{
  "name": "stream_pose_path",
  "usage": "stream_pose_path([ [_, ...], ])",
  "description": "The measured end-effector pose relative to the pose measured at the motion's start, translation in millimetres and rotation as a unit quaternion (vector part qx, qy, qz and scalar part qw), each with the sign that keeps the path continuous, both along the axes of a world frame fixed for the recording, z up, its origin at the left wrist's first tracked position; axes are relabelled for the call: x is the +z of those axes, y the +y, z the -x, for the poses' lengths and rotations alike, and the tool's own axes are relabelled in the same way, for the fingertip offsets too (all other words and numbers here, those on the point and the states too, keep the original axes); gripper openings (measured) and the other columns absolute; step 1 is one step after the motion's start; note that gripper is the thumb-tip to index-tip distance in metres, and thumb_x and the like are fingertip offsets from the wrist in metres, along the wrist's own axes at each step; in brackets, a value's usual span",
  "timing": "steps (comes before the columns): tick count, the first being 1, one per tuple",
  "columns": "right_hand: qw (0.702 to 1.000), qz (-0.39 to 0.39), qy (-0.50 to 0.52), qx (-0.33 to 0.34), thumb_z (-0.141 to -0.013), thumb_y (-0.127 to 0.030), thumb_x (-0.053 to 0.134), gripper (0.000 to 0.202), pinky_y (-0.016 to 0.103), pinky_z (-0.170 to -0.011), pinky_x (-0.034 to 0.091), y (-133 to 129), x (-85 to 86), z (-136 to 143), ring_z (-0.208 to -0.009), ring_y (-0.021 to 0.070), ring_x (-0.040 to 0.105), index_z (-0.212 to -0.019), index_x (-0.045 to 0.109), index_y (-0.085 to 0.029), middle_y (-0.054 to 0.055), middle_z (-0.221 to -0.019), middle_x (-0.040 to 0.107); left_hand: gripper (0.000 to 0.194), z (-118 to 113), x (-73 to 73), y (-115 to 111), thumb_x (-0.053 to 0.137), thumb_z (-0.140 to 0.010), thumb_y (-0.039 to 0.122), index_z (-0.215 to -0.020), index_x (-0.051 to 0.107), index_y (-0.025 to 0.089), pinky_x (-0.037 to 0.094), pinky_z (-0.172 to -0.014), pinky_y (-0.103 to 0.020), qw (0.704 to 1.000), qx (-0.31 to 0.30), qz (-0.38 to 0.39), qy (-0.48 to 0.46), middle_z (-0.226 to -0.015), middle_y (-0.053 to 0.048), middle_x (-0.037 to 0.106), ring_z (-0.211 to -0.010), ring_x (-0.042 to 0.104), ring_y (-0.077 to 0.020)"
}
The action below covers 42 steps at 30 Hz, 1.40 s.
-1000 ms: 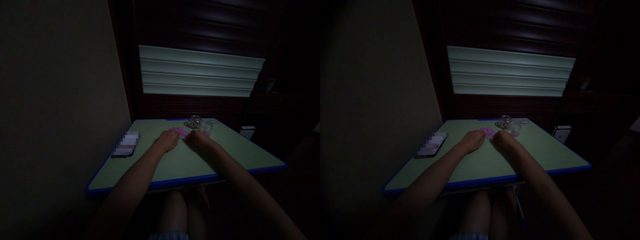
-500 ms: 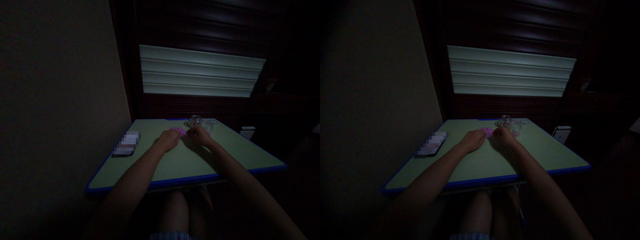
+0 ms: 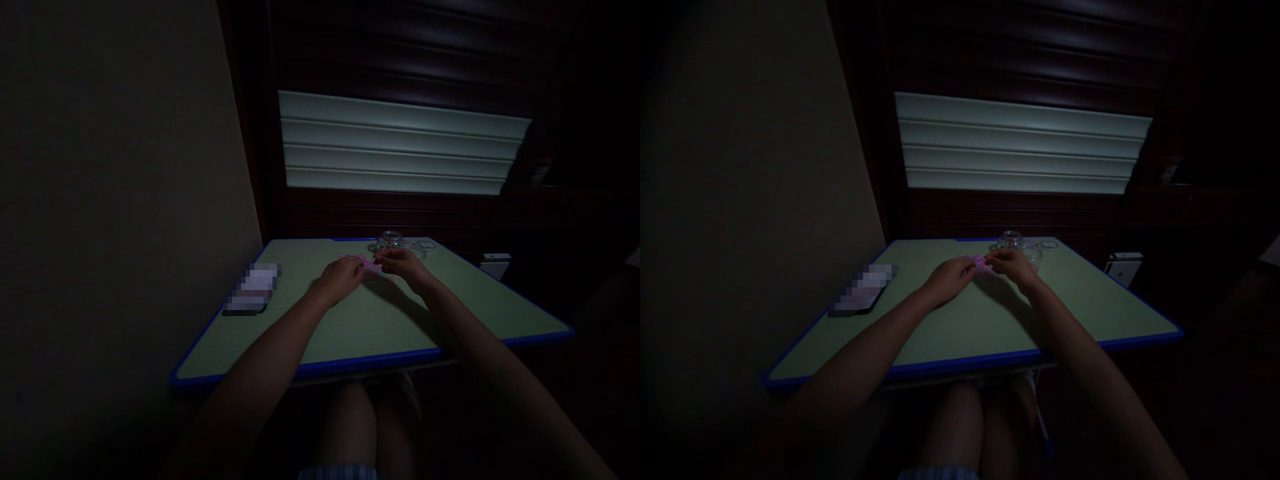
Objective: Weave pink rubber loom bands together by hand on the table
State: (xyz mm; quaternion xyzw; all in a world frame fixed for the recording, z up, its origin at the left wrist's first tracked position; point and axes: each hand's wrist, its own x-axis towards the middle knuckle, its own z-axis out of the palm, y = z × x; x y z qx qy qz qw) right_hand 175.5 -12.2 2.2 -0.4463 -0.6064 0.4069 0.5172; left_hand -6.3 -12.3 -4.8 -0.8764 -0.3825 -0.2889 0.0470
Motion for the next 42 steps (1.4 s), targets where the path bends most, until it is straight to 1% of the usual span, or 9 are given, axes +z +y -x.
stream_pose_path([
  [3,1.000,0.017,0.011,0.013,-0.059,-0.035,0.071,0.025,0.024,-0.063,0.043,-1.9,1.5,0.9,-0.064,0.0094,0.054,-0.073,0.065,-0.015,0.003,-0.073,0.063,0.025,-0.2,-0.4,0.0,0.038,-0.087,0.028,-0.093,0.059,0.016,0.041,-0.068,-0.024,1.000,-0.003,0.006,-0.016,-0.088,-0.005,0.061,-0.078,0.056,-0.0144],
  [7,0.999,0.024,-0.005,0.034,-0.059,-0.034,0.071,0.023,0.023,-0.061,0.042,-2.9,2.2,1.8,-0.059,0.0074,0.051,-0.071,0.064,-0.015,0.000,-0.067,0.060,0.026,-0.2,-1.1,0.4,0.040,-0.087,0.033,-0.098,0.059,0.017,0.042,-0.071,-0.025,1.000,-0.016,0.009,-0.016,-0.093,-0.005,0.062,-0.082,0.056,-0.0149],
  [12,0.998,0.026,-0.022,0.043,-0.061,-0.035,0.070,0.024,0.023,-0.059,0.041,-2.0,0.8,1.3,-0.057,0.0069,0.049,-0.072,0.063,-0.015,0.000,-0.066,0.059,0.025,0.2,-2.6,2.7,0.040,-0.087,0.029,-0.101,0.058,0.018,0.042,-0.078,-0.026,1.000,-0.018,-0.004,-0.002,-0.101,-0.005,0.061,-0.090,0.056,-0.0155],
  [16,0.998,0.027,-0.028,0.055,-0.061,-0.036,0.070,0.025,0.023,-0.059,0.041,1.8,-3.0,-1.3,-0.058,0.0070,0.050,-0.074,0.065,-0.016,0.000,-0.069,0.060,0.026,0.4,-4.3,4.2,0.039,-0.087,0.026,-0.104,0.057,0.019,0.042,-0.082,-0.026,1.000,-0.024,-0.014,-0.001,-0.105,-0.005,0.061,-0.094,0.055,-0.0152],
  [20,0.997,0.032,-0.027,0.063,-0.061,-0.037,0.070,0.026,0.023,-0.060,0.041,3.4,-4.6,-2.7,-0.060,0.0077,0.051,-0.075,0.065,-0.016,0.001,-0.073,0.062,0.026,0.2,-4.4,4.3,0.039,-0.087,0.027,-0.102,0.058,0.019,0.042,-0.080,-0.026,0.999,-0.029,-0.018,0.001,-0.103,-0.005,0.061,-0.092,0.056,-0.0156],
  [26,0.996,0.035,-0.033,0.075,-0.062,-0.037,0.069,0.026,0.022,-0.060,0.040,1.3,-2.6,-2.6,-0.061,0.0069,0.051,-0.076,0.065,-0.016,0.002,-0.076,0.063,0.025,-0.4,-1.8,3.4,0.039,-0.087,0.024,-0.098,0.060,0.019,0.042,-0.081,-0.027,1.000,-0.028,0.002,-0.009,-0.099,-0.004,0.063,-0.089,0.056,-0.0154],
  [31,0.996,0.036,-0.032,0.077,-0.061,-0.036,0.070,0.026,0.022,-0.058,0.039,0.3,-2.3,-1.3,-0.059,0.0068,0.049,-0.075,0.064,-0.015,0.001,-0.071,0.061,0.024,0.1,-1.6,3.2,0.040,-0.086,0.024,-0.096,0.061,0.019,0.042,-0.080,-0.027,0.999,-0.039,0.015,-0.014,-0.098,-0.004,0.063,-0.089,0.056,-0.0152],
  [35,0.996,0.044,-0.036,0.069,-0.060,-0.037,0.071,0.028,0.022,-0.056,0.038,-2.8,-0.3,0.4,-0.057,0.0067,0.048,-0.075,0.064,-0.014,0.000,-0.068,0.059,0.023,0.3,-1.4,2.7,0.040,-0.086,0.023,-0.092,0.061,0.019,0.042,-0.078,-0.028,0.999,-0.043,0.009,-0.003,-0.094,-0.004,0.063,-0.086,0.056,-0.0151],
  [42,0.995,0.051,-0.046,0.069,-0.060,-0.040,0.070,0.031,0.021,-0.052,0.037,-2.5,-1.1,-0.3,-0.054,0.0061,0.047,-0.077,0.064,-0.014,0.000,-0.068,0.059,0.023,0.1,0.0,0.9,0.039,-0.086,0.023,-0.090,0.061,0.018,0.042,-0.077,-0.027,1.000,-0.016,-0.002,0.026,-0.093,-0.005,0.063,-0.084,0.056,-0.0151],
])
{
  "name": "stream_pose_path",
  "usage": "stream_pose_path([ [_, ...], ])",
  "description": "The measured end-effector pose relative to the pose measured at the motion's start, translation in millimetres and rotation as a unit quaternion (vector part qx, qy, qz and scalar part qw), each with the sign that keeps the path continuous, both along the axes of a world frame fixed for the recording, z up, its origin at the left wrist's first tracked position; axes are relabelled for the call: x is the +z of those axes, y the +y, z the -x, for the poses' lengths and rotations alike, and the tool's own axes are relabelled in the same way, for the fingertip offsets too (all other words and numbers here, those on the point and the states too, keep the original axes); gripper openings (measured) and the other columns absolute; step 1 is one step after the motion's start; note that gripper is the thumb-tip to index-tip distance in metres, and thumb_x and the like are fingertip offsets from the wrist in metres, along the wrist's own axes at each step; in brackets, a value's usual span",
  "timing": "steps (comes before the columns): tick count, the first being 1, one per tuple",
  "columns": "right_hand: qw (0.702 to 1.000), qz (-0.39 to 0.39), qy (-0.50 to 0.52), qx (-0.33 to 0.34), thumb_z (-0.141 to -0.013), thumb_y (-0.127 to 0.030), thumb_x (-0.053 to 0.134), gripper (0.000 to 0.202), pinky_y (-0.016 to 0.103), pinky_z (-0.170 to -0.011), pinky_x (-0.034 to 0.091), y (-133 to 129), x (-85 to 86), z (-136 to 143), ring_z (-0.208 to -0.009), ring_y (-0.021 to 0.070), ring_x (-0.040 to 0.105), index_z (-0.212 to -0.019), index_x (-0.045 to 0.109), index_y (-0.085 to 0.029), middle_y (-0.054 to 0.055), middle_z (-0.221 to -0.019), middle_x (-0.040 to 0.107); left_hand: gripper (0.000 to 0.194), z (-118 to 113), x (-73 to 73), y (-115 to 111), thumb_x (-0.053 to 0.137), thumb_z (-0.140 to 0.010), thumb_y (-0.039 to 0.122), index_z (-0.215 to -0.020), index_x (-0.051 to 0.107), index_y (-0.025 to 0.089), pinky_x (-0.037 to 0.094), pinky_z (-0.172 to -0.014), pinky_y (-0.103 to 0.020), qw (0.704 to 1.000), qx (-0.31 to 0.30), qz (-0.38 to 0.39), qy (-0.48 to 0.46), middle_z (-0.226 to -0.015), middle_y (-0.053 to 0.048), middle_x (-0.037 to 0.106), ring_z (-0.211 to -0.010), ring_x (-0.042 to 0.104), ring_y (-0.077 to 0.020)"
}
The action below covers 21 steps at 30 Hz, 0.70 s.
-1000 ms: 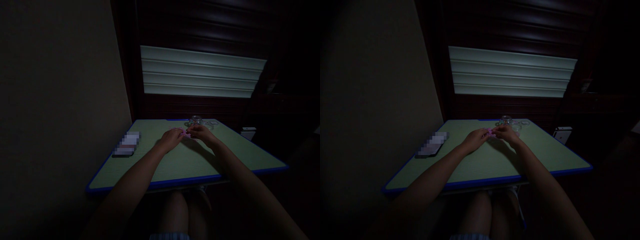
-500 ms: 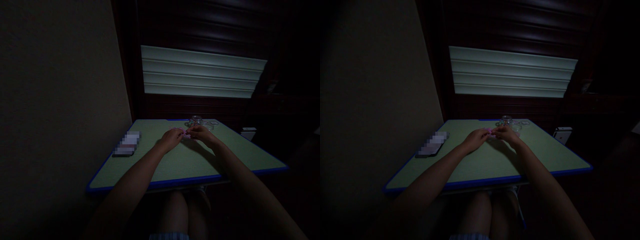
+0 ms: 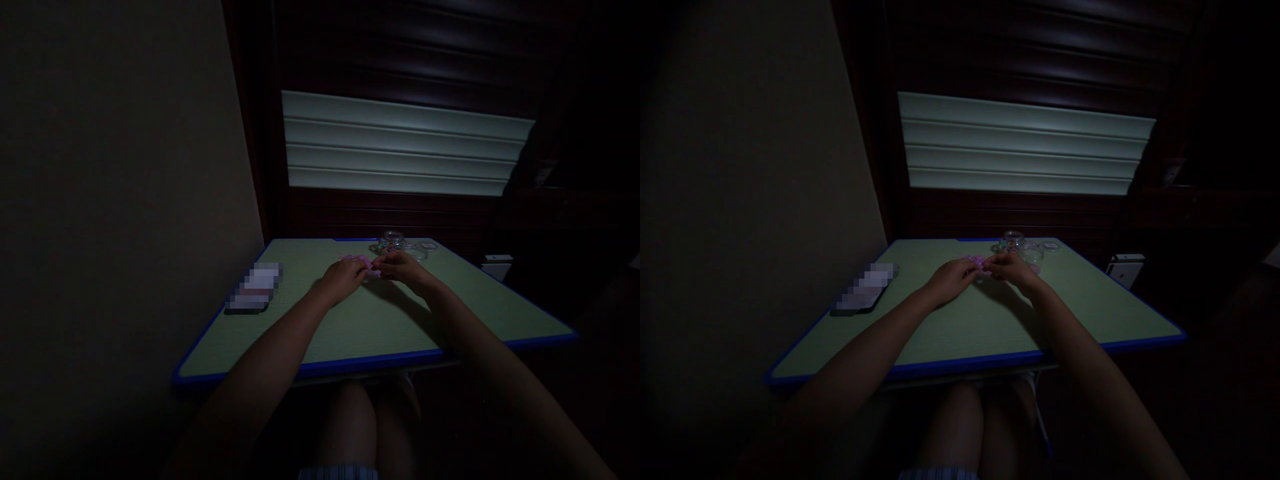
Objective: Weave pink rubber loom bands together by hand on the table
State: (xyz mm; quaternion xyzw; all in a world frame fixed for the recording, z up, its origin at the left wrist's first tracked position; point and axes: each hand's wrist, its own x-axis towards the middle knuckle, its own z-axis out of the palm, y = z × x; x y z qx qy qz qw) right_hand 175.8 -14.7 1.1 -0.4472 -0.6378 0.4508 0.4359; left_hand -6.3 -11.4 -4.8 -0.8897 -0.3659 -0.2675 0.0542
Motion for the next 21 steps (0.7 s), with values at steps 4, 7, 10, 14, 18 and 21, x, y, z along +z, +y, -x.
stream_pose_path([
  [4,1.000,0.009,0.009,-0.014,-0.061,-0.037,0.070,0.028,0.022,-0.056,0.039,-1.0,0.7,-0.2,-0.058,0.0069,0.049,-0.077,0.063,-0.015,0.001,-0.074,0.061,0.023,1.5,-0.5,-0.5,0.038,-0.087,0.023,-0.092,0.059,0.017,0.043,-0.075,-0.027,0.998,0.026,-0.040,0.052,-0.094,-0.006,0.063,-0.085,0.057,-0.0165],
  [7,1.000,0.008,0.005,-0.015,-0.065,-0.036,0.068,0.025,0.022,-0.057,0.040,-2.6,1.7,-0.1,-0.058,0.0070,0.050,-0.078,0.063,-0.015,0.003,-0.077,0.062,0.022,2.3,1.3,-2.4,0.038,-0.087,0.021,-0.091,0.058,0.015,0.043,-0.076,-0.029,0.993,0.040,-0.074,0.087,-0.094,-0.007,0.063,-0.087,0.057,-0.0179],
  [10,0.999,0.010,0.011,-0.032,-0.069,-0.037,0.064,0.023,0.022,-0.057,0.042,-4.3,3.0,0.0,-0.059,0.0073,0.050,-0.079,0.063,-0.016,0.004,-0.080,0.063,0.021,2.6,4.2,-4.6,0.037,-0.087,0.019,-0.091,0.057,0.014,0.043,-0.077,-0.029,0.989,0.043,-0.092,0.107,-0.093,-0.008,0.062,-0.089,0.057,-0.0186],
  [14,0.998,0.020,0.017,-0.056,-0.072,-0.037,0.061,0.021,0.022,-0.057,0.043,-5.6,4.7,0.5,-0.059,0.0081,0.051,-0.079,0.063,-0.017,0.005,-0.080,0.063,0.022,2.6,6.1,-5.6,0.035,-0.088,0.019,-0.092,0.057,0.015,0.043,-0.077,-0.029,0.988,0.049,-0.094,0.114,-0.094,-0.008,0.061,-0.090,0.056,-0.0178],
  [18,0.998,0.026,-0.003,-0.052,-0.074,-0.039,0.059,0.024,0.021,-0.056,0.043,-3.6,3.3,0.2,-0.058,0.0076,0.051,-0.078,0.063,-0.016,0.006,-0.082,0.063,0.021,1.7,7.3,-7.3,0.035,-0.088,0.018,-0.092,0.056,0.014,0.043,-0.077,-0.029,0.988,0.047,-0.093,0.110,-0.094,-0.008,0.061,-0.090,0.056,-0.0183],
  [21,0.999,0.028,-0.015,-0.029,-0.073,-0.043,0.059,0.028,0.021,-0.056,0.043,-2.3,1.1,-0.6,-0.059,0.0077,0.051,-0.080,0.063,-0.016,0.006,-0.083,0.063,0.021,0.8,9.1,-9.7,0.036,-0.088,0.018,-0.091,0.056,0.014,0.043,-0.076,-0.029,0.989,0.046,-0.088,0.112,-0.093,-0.008,0.061,-0.089,0.057,-0.0188],
])
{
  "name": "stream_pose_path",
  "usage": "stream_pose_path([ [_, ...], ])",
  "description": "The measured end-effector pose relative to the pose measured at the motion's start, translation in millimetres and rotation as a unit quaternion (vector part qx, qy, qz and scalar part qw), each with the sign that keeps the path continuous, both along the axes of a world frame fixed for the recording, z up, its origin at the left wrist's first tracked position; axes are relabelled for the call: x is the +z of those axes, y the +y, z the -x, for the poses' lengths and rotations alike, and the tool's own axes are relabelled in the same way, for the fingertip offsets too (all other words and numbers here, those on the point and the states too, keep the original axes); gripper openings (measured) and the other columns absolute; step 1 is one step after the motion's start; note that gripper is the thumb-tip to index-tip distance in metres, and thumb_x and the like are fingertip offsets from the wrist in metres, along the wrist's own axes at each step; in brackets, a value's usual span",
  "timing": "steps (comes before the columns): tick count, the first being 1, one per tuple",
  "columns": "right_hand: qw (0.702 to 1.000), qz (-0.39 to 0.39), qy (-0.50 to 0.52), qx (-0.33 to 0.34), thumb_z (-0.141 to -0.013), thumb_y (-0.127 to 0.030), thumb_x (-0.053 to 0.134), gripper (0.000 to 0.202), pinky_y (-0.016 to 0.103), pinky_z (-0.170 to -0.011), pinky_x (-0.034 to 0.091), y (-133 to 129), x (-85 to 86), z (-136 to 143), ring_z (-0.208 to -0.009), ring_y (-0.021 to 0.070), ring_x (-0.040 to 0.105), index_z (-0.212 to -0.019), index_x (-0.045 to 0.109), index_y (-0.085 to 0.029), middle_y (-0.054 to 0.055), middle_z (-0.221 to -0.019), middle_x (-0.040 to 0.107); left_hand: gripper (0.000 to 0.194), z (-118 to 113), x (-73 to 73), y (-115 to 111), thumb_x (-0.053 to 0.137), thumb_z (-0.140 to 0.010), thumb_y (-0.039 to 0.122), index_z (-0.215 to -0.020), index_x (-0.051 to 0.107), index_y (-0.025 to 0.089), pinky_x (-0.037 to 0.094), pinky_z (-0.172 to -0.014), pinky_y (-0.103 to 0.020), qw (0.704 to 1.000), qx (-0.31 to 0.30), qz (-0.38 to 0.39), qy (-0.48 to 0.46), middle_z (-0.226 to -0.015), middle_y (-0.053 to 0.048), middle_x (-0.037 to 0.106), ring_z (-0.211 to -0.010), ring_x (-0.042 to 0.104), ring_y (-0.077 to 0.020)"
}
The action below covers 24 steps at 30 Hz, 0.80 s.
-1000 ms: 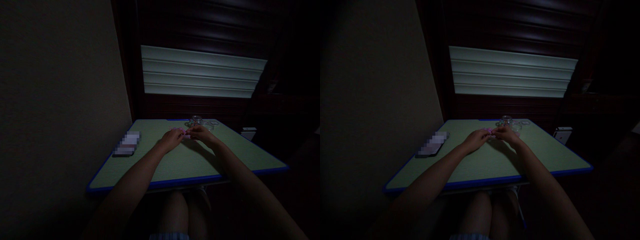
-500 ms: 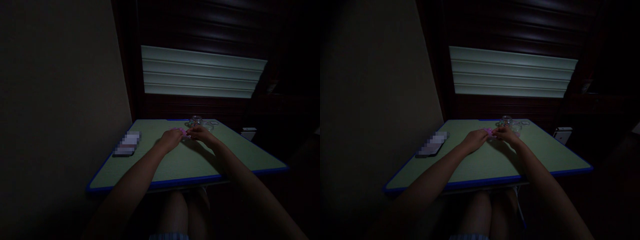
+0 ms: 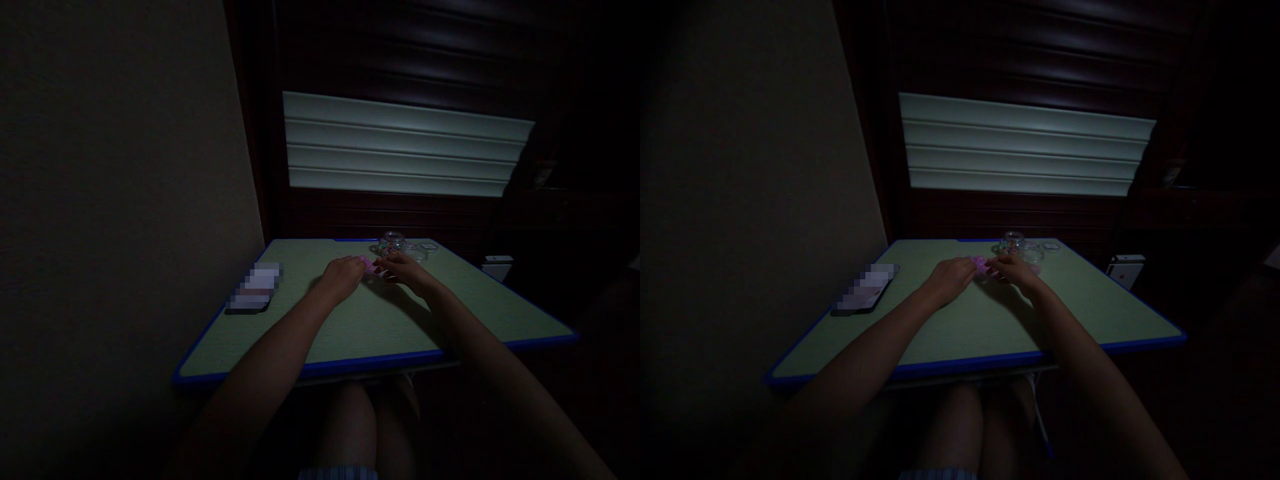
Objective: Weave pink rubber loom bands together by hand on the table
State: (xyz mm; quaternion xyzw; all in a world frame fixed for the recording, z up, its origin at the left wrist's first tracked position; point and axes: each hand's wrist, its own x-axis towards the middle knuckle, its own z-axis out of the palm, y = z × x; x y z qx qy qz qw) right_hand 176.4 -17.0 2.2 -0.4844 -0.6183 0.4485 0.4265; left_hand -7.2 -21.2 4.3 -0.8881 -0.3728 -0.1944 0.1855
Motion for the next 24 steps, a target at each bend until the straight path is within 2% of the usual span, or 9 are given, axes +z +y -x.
stream_pose_path([
  [5,0.999,-0.021,-0.015,0.037,-0.068,-0.043,0.065,0.031,0.021,-0.056,0.041,-1.8,0.7,0.8,-0.060,0.0078,0.051,-0.081,0.062,-0.016,0.004,-0.079,0.062,0.020,-0.4,0.3,-1.0,0.037,-0.087,0.019,-0.090,0.056,0.014,0.043,-0.078,-0.030,1.000,-0.003,0.002,0.001,-0.094,-0.009,0.062,-0.089,0.056,-0.0188],
  [13,0.997,-0.052,-0.030,0.048,-0.064,-0.039,0.067,0.030,0.020,-0.051,0.039,2.2,-3.8,1.0,-0.059,0.0084,0.050,-0.081,0.063,-0.014,0.003,-0.072,0.061,0.022,-2.2,-1.7,0.9,0.036,-0.088,0.020,-0.092,0.057,0.013,0.042,-0.081,-0.032,1.000,-0.010,0.010,-0.001,-0.097,-0.010,0.062,-0.091,0.057,-0.0193],
  [20,0.998,-0.042,-0.044,0.022,-0.062,-0.035,0.068,0.024,0.020,-0.047,0.035,4.0,-3.1,1.4,-0.051,0.0071,0.046,-0.072,0.063,-0.013,0.002,-0.066,0.061,0.022,-1.3,-1.9,0.4,0.036,-0.087,0.019,-0.090,0.057,0.014,0.043,-0.079,-0.031,1.000,-0.010,-0.011,0.022,-0.095,-0.009,0.062,-0.089,0.057,-0.0191],
  [24,0.998,-0.045,-0.053,0.010,-0.061,-0.032,0.067,0.020,0.021,-0.045,0.032,5.6,-3.9,1.5,-0.046,0.0062,0.042,-0.068,0.061,-0.013,-0.001,-0.057,0.055,0.022,-1.5,-2.0,0.7,0.036,-0.087,0.019,-0.090,0.057,0.014,0.043,-0.080,-0.032,1.000,-0.013,-0.008,0.022,-0.093,-0.009,0.062,-0.090,0.057,-0.0197],
])
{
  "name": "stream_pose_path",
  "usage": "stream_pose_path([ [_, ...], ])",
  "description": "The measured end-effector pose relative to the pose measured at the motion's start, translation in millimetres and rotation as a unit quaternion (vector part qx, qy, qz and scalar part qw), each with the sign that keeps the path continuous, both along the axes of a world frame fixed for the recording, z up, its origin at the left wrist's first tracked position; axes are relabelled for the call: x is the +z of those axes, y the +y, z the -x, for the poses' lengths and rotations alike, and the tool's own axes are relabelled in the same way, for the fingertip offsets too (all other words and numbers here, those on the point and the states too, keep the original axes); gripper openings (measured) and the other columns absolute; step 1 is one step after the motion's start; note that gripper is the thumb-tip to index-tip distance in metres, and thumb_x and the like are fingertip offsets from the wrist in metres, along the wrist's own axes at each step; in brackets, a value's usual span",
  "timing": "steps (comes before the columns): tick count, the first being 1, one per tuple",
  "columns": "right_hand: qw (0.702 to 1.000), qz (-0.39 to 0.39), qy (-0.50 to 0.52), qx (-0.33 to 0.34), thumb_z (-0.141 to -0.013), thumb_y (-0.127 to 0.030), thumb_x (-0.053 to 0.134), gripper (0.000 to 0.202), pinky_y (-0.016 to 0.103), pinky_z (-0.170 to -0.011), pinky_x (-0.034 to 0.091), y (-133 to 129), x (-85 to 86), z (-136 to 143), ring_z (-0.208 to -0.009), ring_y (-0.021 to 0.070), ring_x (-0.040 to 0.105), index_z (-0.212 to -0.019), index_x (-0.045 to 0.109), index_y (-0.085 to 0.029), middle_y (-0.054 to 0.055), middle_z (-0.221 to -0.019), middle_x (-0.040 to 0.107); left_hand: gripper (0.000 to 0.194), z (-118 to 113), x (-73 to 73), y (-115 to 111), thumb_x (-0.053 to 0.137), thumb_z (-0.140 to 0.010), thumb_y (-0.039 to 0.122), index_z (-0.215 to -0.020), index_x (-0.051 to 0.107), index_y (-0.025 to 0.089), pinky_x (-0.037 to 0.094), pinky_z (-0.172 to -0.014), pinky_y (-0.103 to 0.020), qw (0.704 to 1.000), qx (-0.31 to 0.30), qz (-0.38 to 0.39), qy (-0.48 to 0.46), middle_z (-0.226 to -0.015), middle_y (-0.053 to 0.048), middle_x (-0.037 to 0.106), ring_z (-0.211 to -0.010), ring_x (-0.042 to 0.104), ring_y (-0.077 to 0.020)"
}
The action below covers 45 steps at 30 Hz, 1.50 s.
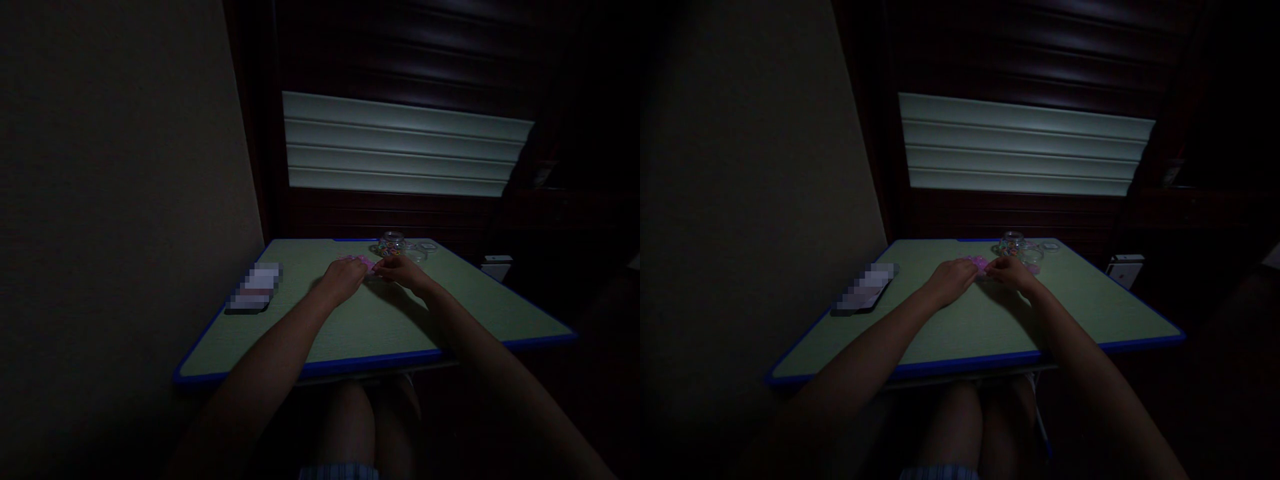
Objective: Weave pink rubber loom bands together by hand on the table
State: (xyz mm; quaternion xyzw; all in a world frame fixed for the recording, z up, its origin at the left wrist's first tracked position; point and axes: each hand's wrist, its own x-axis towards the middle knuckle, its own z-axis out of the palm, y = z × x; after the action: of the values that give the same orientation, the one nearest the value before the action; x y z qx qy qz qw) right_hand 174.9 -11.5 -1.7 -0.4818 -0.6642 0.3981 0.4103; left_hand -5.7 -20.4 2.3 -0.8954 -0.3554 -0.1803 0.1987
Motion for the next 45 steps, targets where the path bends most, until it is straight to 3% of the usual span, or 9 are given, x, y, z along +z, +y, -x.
stream_pose_path([
  [7,1.000,0.008,-0.015,-0.001,-0.059,-0.030,0.065,0.020,0.020,-0.044,0.029,2.7,-2.3,-1.5,-0.044,0.0054,0.038,-0.065,0.058,-0.013,-0.004,-0.050,0.048,0.020,0.3,1.3,-0.5,0.038,-0.086,0.018,-0.090,0.057,0.015,0.042,-0.082,-0.032,1.000,-0.006,0.012,0.001,-0.092,-0.009,0.062,-0.091,0.056,-0.0195],
  [22,0.999,-0.022,-0.049,0.001,-0.059,-0.041,0.062,0.031,0.022,-0.046,0.029,2.6,-2.3,-1.0,-0.047,0.0067,0.039,-0.065,0.056,-0.012,-0.002,-0.052,0.048,0.019,0.6,1.7,-1.1,0.038,-0.086,0.016,-0.092,0.056,0.014,0.042,-0.080,-0.030,1.000,-0.003,0.011,0.002,-0.094,-0.008,0.062,-0.092,0.056,-0.0183],
  [32,0.997,-0.051,-0.050,0.002,-0.060,-0.039,0.061,0.028,0.023,-0.048,0.032,4.5,-2.2,-2.6,-0.050,0.0086,0.042,-0.067,0.057,-0.012,0.000,-0.057,0.051,0.022,3.1,-5.4,3.6,0.037,-0.087,0.021,-0.096,0.056,0.015,0.042,-0.082,-0.029,0.999,0.007,0.021,-0.043,-0.102,-0.008,0.061,-0.097,0.055,-0.0191],
  [40,0.995,-0.082,-0.052,0.004,-0.061,-0.037,0.061,0.027,0.023,-0.048,0.033,5.2,-2.3,-2.3,-0.050,0.0090,0.043,-0.070,0.058,-0.011,0.000,-0.057,0.051,0.021,2.1,-7.8,10.8,0.040,-0.082,0.021,-0.090,0.059,0.016,0.041,-0.069,-0.026,0.979,0.022,0.072,-0.187,-0.088,-0.006,0.062,-0.079,0.057,-0.0165],
  [45,0.995,-0.085,-0.047,-0.001,-0.061,-0.037,0.061,0.028,0.023,-0.048,0.032,5.1,-2.7,-1.8,-0.049,0.0088,0.043,-0.070,0.059,-0.011,-0.001,-0.055,0.051,0.025,-1.6,-9.1,19.9,0.040,-0.082,0.027,-0.072,0.058,0.014,0.038,-0.059,-0.022,0.930,-0.014,0.190,-0.315,-0.068,-0.002,0.058,-0.064,0.052,-0.0123],
])
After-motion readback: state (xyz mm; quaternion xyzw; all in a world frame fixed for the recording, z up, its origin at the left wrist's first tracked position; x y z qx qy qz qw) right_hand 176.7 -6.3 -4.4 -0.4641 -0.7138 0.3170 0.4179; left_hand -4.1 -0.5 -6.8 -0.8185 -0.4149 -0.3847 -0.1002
